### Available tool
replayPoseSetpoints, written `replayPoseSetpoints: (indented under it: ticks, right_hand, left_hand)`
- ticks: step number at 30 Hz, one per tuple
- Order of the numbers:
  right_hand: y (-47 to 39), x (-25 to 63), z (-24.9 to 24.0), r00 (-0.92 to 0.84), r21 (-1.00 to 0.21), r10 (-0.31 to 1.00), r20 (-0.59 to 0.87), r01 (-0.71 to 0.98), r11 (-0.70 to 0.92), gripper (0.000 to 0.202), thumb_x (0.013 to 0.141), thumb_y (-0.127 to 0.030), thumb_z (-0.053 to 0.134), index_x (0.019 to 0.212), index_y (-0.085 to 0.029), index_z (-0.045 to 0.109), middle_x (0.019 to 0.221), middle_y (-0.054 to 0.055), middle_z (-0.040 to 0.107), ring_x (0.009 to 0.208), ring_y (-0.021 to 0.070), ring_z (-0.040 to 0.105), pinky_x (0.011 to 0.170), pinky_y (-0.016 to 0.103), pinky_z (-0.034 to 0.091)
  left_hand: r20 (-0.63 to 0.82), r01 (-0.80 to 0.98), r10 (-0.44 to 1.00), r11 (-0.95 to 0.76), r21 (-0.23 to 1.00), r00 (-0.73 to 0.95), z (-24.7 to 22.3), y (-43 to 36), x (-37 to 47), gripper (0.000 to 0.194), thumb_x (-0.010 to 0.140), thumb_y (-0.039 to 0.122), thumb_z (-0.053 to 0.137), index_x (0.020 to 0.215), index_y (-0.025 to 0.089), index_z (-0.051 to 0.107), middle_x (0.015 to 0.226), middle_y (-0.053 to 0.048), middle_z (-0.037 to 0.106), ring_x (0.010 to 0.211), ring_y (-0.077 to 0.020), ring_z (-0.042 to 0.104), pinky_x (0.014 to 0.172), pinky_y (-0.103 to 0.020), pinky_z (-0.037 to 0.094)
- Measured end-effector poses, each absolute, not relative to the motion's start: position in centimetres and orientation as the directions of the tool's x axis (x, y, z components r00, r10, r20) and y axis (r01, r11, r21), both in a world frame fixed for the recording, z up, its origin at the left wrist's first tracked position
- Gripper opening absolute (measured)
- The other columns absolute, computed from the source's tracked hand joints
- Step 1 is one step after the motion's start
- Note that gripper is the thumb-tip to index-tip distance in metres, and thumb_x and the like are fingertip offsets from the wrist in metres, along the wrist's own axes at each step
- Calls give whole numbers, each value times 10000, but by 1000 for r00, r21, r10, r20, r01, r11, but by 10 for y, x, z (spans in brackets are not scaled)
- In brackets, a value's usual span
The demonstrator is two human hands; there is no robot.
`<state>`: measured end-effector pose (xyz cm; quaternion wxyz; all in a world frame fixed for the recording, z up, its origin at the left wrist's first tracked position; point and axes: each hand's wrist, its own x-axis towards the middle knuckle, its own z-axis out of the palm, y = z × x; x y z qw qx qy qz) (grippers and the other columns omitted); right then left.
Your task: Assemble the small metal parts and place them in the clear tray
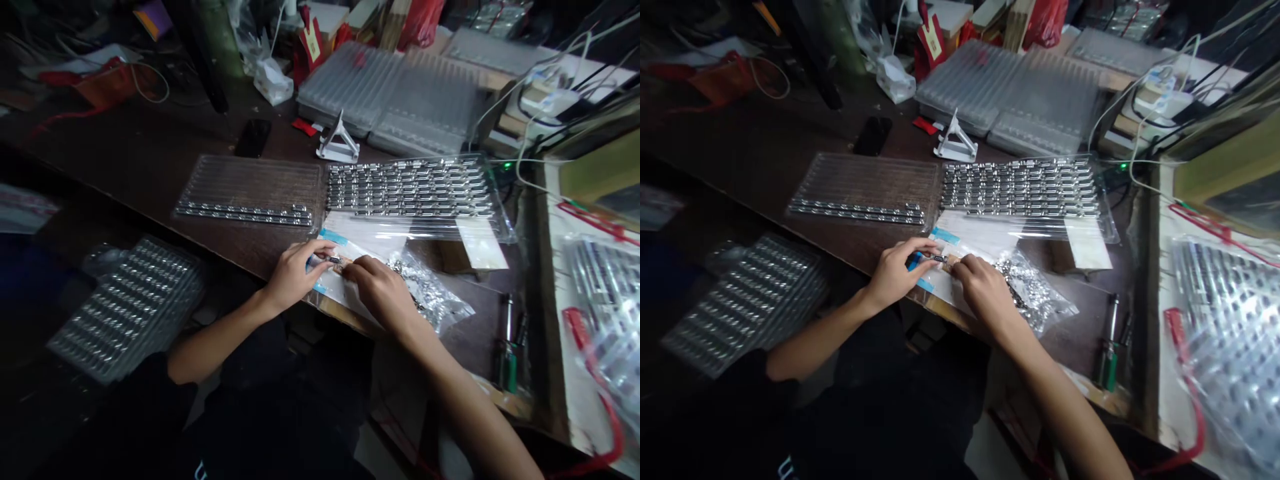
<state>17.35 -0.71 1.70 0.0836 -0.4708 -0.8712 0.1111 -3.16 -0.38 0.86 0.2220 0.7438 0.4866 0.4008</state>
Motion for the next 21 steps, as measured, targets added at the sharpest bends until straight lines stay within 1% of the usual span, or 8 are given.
replayPoseSetpoints:
  ticks: [1, 3, 6, 8, 10, 12, 15, 21]
  right_hand:
    - [-8, 173, 18, -547, -255, 836, 32, 805, 536, 306, 926, -70, 474, 1088, -189, 704, 991, 93, 687, 848, 216, 635, 702, 288, 451]
    - [-7, 173, 20, -541, -266, 841, 13, 809, 525, 323, 926, -70, 467, 1096, -204, 706, 969, 86, 683, 828, 211, 638, 686, 284, 453]
    - [-5, 176, 23, -535, -355, 844, 18, 786, 506, 344, 946, -104, 451, 1169, -223, 684, 981, 78, 689, 821, 206, 653, 680, 283, 476]
    - [-2, 179, 23, -523, -409, 849, 79, 759, 506, 336, 968, -165, 448, 1231, -209, 652, 1059, 96, 692, 884, 226, 664, 721, 307, 502]
    - [-1, 184, 22, -494, -445, 856, 155, 738, 507, 328, 980, -230, 454, 1246, -177, 638, 1128, 121, 682, 964, 255, 659, 786, 347, 520]
    - [1, 188, 22, -474, -476, 857, 200, 718, 508, 321, 979, -259, 461, 1222, -160, 645, 1143, 129, 678, 1001, 265, 650, 832, 375, 524]
    - [1, 195, 26, -480, -505, 852, 208, 693, 514, 291, 975, -257, 464, 1158, -164, 670, 1105, 118, 691, 980, 258, 655, 836, 384, 530]
    - [1, 212, 38, -436, -521, 876, 205, 709, 475, 267, 968, -249, 471, 1066, -166, 705, 1033, 109, 711, 928, 249, 668, 807, 380, 523]
  left_hand:
    - [385, 560, 898, -436, 705, 214, 9, -2, -35, 261, 854, 182, 707, 1106, 219, 645, 1012, -20, 748, 937, -171, 698, 886, -313, 528]
    - [397, 595, 886, -456, 661, 239, 11, 4, -43, 199, 870, 188, 687, 1065, 224, 667, 1003, -19, 746, 926, -175, 691, 872, -323, 520]
    - [400, 648, 882, -459, 608, 249, 16, 25, -57, 120, 893, 192, 650, 1004, 215, 690, 989, -24, 744, 924, -180, 685, 881, -338, 505]
    - [413, 661, 882, -451, 600, 228, 18, 46, -66, 114, 900, 180, 626, 994, 197, 689, 1007, -35, 742, 950, -182, 682, 897, -334, 502]
    - [428, 659, 879, -451, 602, 210, 18, 68, -72, 125, 901, 167, 608, 1000, 182, 683, 1029, -44, 737, 977, -180, 677, 905, -319, 505]
    - [424, 659, 881, -449, 603, 211, 17, 86, -76, 131, 896, 156, 599, 997, 173, 680, 1030, -46, 734, 963, -173, 675, 895, -303, 508]
    - [383, 689, 890, -440, 575, 249, 14, 100, -84, 136, 889, 157, 594, 990, 171, 684, 1018, -48, 733, 934, -173, 673, 877, -298, 507]
    - [301, 818, 913, -387, 426, 275, 16, 107, -97, 154, 887, 222, 597, 1005, 202, 693, 1004, -42, 732, 894, -204, 666, 874, -341, 482]
